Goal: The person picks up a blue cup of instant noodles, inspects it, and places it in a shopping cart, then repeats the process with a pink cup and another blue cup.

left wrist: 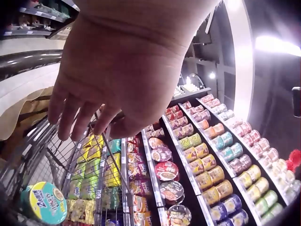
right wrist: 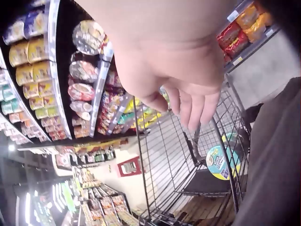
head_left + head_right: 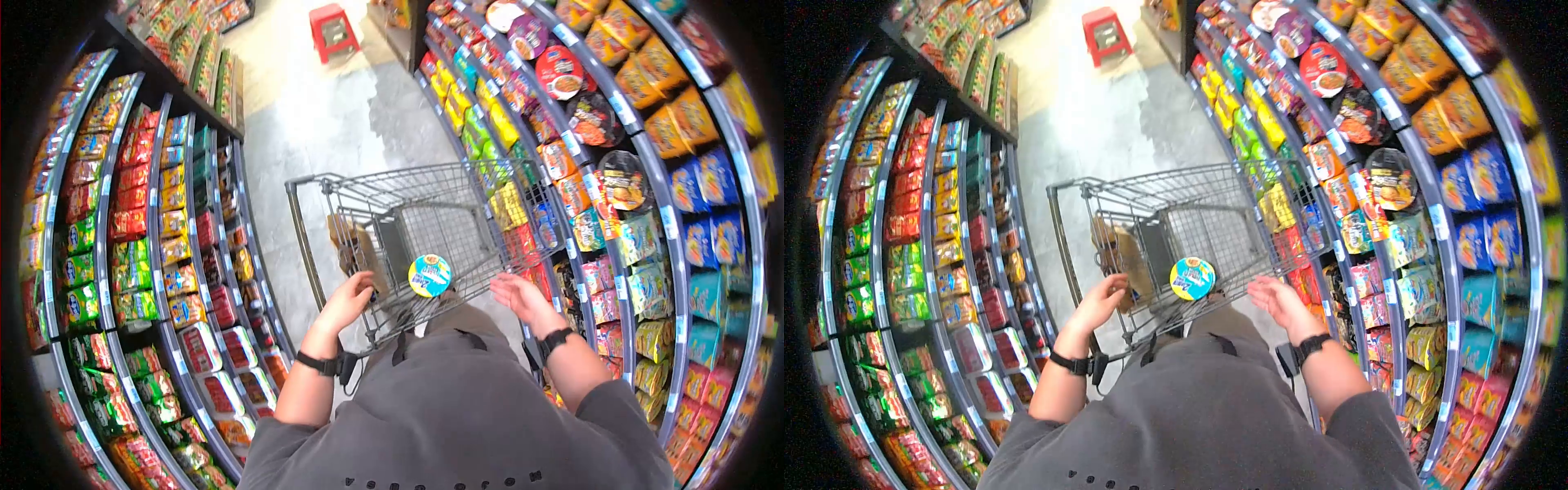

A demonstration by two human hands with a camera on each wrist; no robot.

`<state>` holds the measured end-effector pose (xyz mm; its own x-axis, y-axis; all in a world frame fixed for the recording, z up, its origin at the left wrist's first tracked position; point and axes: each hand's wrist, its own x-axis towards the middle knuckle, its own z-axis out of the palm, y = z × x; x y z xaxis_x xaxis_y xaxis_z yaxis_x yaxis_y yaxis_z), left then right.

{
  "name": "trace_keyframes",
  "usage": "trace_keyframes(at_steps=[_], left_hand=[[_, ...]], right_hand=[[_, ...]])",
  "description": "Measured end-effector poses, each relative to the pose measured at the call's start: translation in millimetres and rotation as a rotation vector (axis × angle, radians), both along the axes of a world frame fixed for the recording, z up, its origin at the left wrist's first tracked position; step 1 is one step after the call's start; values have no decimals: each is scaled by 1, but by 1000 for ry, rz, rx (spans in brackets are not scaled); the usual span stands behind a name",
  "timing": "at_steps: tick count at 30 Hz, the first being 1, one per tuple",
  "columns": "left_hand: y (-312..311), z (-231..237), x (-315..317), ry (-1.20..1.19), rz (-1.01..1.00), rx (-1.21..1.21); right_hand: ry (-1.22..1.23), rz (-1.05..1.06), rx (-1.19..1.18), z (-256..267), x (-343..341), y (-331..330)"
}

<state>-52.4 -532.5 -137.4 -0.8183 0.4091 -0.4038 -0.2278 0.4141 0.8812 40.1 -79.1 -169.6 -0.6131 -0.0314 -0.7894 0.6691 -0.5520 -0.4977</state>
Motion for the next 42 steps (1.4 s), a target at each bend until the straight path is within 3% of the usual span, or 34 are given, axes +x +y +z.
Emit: trace_keyframes(at_steps=[3,9,14,16,23,30,35,37,42], left_hand=[[-15,10,8,34,-37,-32],[-3,-14,8,-60,-161,-47],[65,31,20,-18,-361,9],[85,36,24,108,-498,-43],[160,61,63,146,-633,0],[255,76,146,169,-778,27],[332,93,231,313,-858,94],[355,105,266,396,-913,126],[394,104,327,348,-1001,154]], right_hand=[[87,-148,-42,27,56,3],[162,-417,-6,59,165,-1],[231,-625,21,82,246,-17],[254,-652,42,87,272,-19],[342,-826,78,95,380,-11],[367,-1040,106,120,536,-11],[394,-1174,175,122,648,-15],[381,-1274,179,124,683,-18],[375,-1307,211,130,745,-18]])
